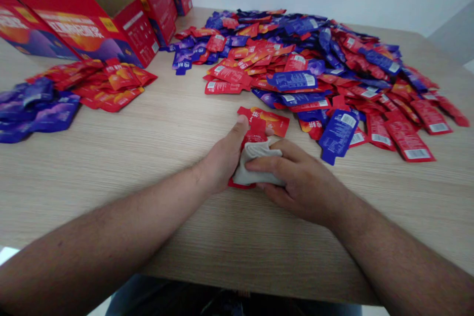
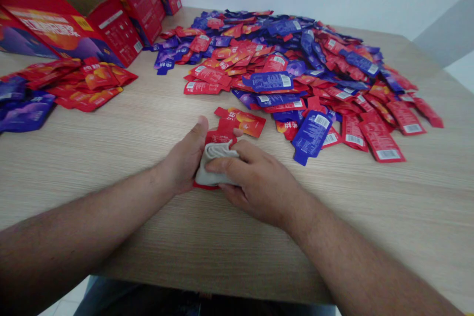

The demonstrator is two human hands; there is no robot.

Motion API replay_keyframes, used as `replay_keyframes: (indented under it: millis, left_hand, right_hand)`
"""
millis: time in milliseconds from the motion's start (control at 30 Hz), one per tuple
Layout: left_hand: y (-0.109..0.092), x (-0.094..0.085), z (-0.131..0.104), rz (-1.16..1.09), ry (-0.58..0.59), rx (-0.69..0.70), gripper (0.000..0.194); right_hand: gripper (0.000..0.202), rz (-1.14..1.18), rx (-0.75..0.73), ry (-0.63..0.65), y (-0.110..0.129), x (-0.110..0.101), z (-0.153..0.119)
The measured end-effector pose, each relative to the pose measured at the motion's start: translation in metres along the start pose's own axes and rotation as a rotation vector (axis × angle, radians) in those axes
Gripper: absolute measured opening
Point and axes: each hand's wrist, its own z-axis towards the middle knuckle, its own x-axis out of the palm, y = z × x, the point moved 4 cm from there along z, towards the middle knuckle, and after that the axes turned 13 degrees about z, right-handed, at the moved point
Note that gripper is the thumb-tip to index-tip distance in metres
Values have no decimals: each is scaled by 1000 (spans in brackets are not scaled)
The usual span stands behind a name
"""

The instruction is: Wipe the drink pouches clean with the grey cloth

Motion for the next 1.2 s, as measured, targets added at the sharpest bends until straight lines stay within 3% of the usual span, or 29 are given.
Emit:
replay_keyframes:
  millis: [67, 200, 367, 533, 667, 800, 967, 1100, 1200]
  left_hand:
    - [0, 0, 0, 8, 33, -12, 72]
    - [-2, 3, 0, 0, 75, 41, 74]
    - [1, -2, 2, 33, 77, 43, 75]
    - [7, -4, 4, 98, 106, 77, 79]
    - [8, -7, 5, 111, 122, 127, 80]
    - [13, -13, 7, 208, 138, 28, 88]
    - [11, -12, 7, 200, 107, 69, 87]
    - [13, -12, 7, 251, 173, 39, 87]
    - [11, -12, 6, 240, 165, 81, 86]
  right_hand:
    - [31, -9, -25, -4, 2, 1, -1]
    - [34, -95, 56, -231, -4, -8, -3]
    - [29, -28, -35, -57, 0, 0, -1]
    - [34, -120, 40, -271, -6, -13, -2]
    - [31, -103, 13, -206, -6, -13, -1]
    - [33, -199, 72, -346, -9, -21, -2]
    - [34, -146, 32, -262, -10, -19, 0]
    - [34, -199, 77, -378, -15, -25, -1]
    - [34, -168, 44, -339, -14, -23, 0]
